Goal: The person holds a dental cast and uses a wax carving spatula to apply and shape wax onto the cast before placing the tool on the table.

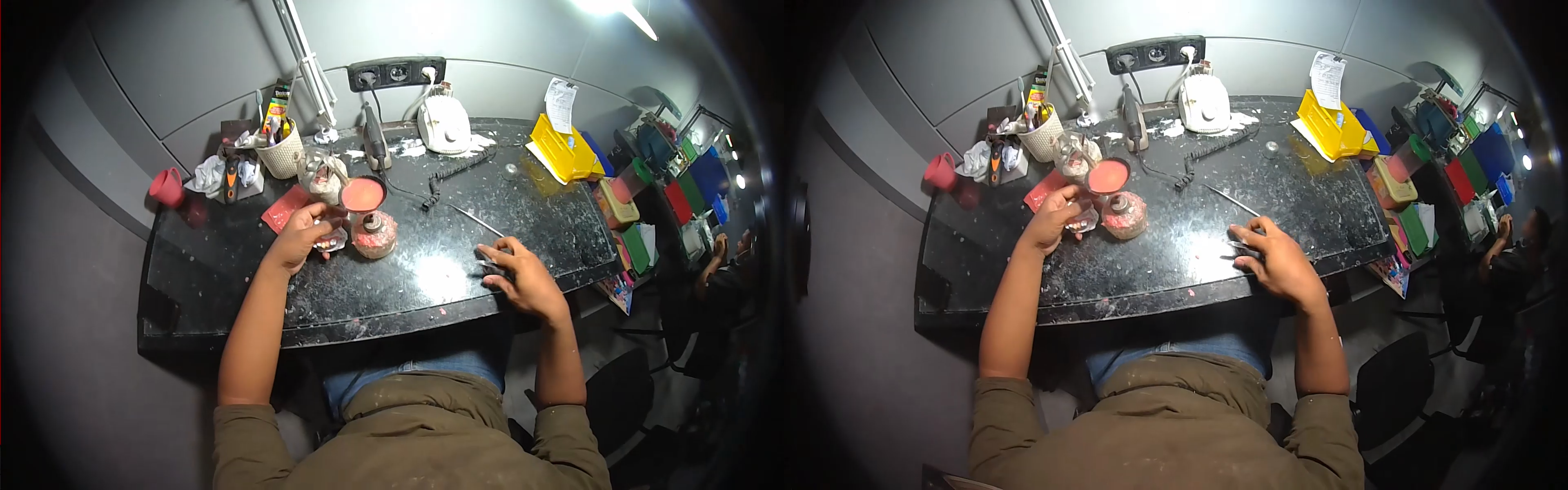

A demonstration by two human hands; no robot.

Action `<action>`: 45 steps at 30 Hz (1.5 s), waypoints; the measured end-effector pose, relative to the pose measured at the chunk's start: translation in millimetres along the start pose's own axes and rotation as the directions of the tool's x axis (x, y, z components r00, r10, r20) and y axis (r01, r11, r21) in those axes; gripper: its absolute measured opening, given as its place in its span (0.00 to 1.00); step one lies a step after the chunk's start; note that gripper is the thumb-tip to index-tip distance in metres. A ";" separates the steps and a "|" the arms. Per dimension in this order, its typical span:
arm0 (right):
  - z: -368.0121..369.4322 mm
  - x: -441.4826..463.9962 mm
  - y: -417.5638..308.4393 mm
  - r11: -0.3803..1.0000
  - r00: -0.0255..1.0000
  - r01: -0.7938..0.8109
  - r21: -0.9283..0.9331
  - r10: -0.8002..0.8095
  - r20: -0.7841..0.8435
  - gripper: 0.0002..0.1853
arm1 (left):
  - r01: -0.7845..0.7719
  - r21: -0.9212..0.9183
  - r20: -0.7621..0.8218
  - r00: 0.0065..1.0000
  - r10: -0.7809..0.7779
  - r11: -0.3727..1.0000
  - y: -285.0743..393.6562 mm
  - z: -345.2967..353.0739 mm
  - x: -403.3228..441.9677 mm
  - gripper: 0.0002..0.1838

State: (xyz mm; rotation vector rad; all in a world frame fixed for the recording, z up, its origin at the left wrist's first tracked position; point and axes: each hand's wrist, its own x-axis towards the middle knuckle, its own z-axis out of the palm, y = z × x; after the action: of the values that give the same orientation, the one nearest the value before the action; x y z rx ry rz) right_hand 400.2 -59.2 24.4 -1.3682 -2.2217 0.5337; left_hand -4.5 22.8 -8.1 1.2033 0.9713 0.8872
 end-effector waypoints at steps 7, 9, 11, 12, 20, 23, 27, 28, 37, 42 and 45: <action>40.5 -13.4 -8.8 0.991 0.943 -0.124 0.054 0.135 -0.303 0.07 | -0.020 -0.007 -0.011 1.000 0.020 1.000 -2.2 -3.6 -5.3 0.17; 47.1 -17.1 -12.6 0.976 0.906 -0.220 -0.006 0.202 -0.372 0.04 | -0.025 -0.026 0.007 1.000 0.025 0.999 -3.4 -4.6 -5.2 0.17; 50.9 -17.0 -15.4 0.968 0.891 -0.245 -0.051 0.204 -0.405 0.04 | -0.010 -0.020 -0.001 1.000 0.010 1.000 -2.3 -4.6 -4.9 0.17; 51.3 -17.6 -16.2 0.957 0.873 -0.273 -0.096 0.204 -0.443 0.03 | 0.002 -0.011 -0.004 1.000 -0.002 1.000 -0.9 -3.1 -4.6 0.17; 56.6 -15.3 -22.0 0.959 0.920 -0.219 -0.181 0.141 -0.365 0.04 | -0.010 -0.021 -0.005 1.000 0.010 1.000 -2.6 -3.3 -3.7 0.18; 60.5 -4.3 -44.2 0.992 0.958 -0.064 -0.110 0.030 -0.286 0.04 | -0.013 -0.014 0.002 1.000 0.013 1.000 -2.9 -4.7 -2.0 0.18; 71.0 9.5 -46.9 0.991 0.969 -0.003 -0.132 -0.030 -0.245 0.03 | -0.023 -0.022 0.022 0.999 0.024 0.999 -3.2 -7.0 -1.7 0.18; 72.1 11.5 -46.5 0.986 0.978 -0.011 -0.165 -0.023 -0.206 0.03 | -0.027 -0.019 0.031 0.999 0.028 0.999 -3.1 -7.2 -1.7 0.18; -1.0 -26.7 -40.2 0.959 0.913 0.087 -0.269 0.031 0.407 0.07 | -0.023 -0.015 0.008 1.000 0.023 1.000 -3.2 -5.4 -2.2 0.17; -26.2 -34.7 -52.2 0.962 0.956 -0.148 -0.230 0.199 0.217 0.22 | -0.001 -0.013 0.020 1.000 0.001 1.000 -2.7 -5.3 0.1 0.17; -0.4 -30.9 -61.1 0.977 0.932 0.032 -0.212 0.048 0.360 0.35 | -0.010 -0.020 0.015 1.000 0.010 1.000 0.0 -4.4 -1.9 0.17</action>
State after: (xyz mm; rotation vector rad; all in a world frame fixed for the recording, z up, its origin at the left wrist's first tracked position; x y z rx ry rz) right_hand 368.7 -113.0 52.6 -1.4835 -2.6388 0.6060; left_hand -9.3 22.5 -8.2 1.1977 0.9432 0.8926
